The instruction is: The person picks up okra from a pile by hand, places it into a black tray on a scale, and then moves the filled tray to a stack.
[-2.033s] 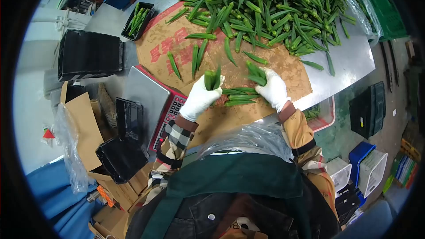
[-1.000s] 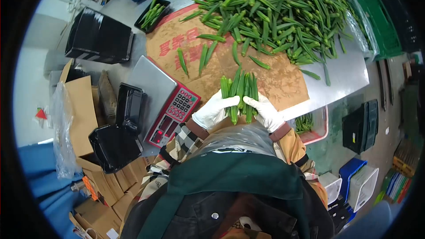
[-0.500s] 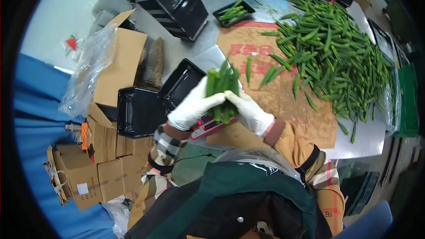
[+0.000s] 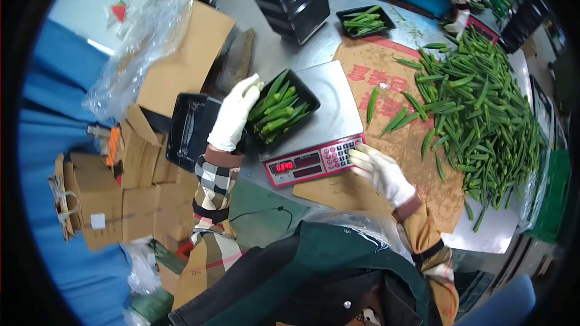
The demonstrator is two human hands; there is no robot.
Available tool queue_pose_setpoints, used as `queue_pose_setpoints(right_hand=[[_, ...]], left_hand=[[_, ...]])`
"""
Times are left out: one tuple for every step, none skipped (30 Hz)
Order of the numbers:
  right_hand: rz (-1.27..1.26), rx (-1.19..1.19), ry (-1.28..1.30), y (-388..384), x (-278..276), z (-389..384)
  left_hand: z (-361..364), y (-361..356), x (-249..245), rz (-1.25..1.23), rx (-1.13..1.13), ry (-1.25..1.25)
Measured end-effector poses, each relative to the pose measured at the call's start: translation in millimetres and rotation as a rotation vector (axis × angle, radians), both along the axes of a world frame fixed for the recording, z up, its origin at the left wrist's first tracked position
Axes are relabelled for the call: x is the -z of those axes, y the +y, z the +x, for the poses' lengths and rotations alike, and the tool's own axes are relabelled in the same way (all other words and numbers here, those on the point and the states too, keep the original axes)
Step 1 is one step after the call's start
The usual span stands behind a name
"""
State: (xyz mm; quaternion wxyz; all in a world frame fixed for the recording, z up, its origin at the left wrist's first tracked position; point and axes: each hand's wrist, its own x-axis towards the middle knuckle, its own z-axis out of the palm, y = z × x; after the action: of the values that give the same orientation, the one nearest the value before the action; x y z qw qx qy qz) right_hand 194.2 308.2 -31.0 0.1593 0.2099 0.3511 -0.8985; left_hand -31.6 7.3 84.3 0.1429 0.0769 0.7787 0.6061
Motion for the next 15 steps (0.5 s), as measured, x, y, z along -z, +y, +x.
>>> queue_pose_setpoints(right_hand=[[-0.032,0.067,-0.083,13.4,11.6,21.3],[-0.001,0.154,-0.173,23.4,26.8,45.1],[0.06,0.208,-0.25,30.6,40.7,71.1],[0.122,0.229,-0.312,39.8,63.7,97.8],[0.144,0.256,-0.383,47.2,84.4,124.4],[0.167,0.29,-0.448,49.6,98.5,144.8],[0.15,0.327,-0.438,46.7,105.4,155.3],[0.133,0.369,-0.425,45.8,111.7,164.3],[0.116,0.413,-0.408,44.8,110.3,166.8],[0.169,0.408,-0.44,44.9,110.0,166.5],[0.221,0.407,-0.47,44.1,111.6,163.7],[0.272,0.409,-0.498,41.1,109.2,157.8],[0.335,0.427,-0.529,37.6,107.5,152.2],[0.372,0.419,-0.54,34.5,103.8,148.3],[0.409,0.41,-0.55,31.8,99.5,144.7]], left_hand=[[2.4,-5.7,-0.6,0.015,-0.033,0.051],[5.0,-13.4,2.2,0.024,-0.069,0.099],[4.5,-24.7,13.0,0.076,-0.084,0.145],[9.0,-31.0,14.1,0.06,-0.112,0.193],[13.2,-35.6,14.6,0.032,-0.157,0.178],[18.9,-38.8,14.8,0.004,-0.197,0.169],[25.2,-41.0,16.7,0.028,-0.218,0.156],[28.6,-45.2,23.4,0.024,-0.242,0.153],[30.6,-49.6,33.0,0.022,-0.264,0.155],[32.7,-51.7,41.3,0.021,-0.281,0.158],[35.1,-52.3,48.6,0.049,-0.297,0.167],[36.0,-49.7,49.1,0.033,-0.305,0.2],[37.7,-46.3,49.5,0.016,-0.312,0.235],[39.1,-43.2,49.4,-0.002,-0.321,0.269],[39.4,-38.8,47.6,-0.052,-0.3,0.278]])
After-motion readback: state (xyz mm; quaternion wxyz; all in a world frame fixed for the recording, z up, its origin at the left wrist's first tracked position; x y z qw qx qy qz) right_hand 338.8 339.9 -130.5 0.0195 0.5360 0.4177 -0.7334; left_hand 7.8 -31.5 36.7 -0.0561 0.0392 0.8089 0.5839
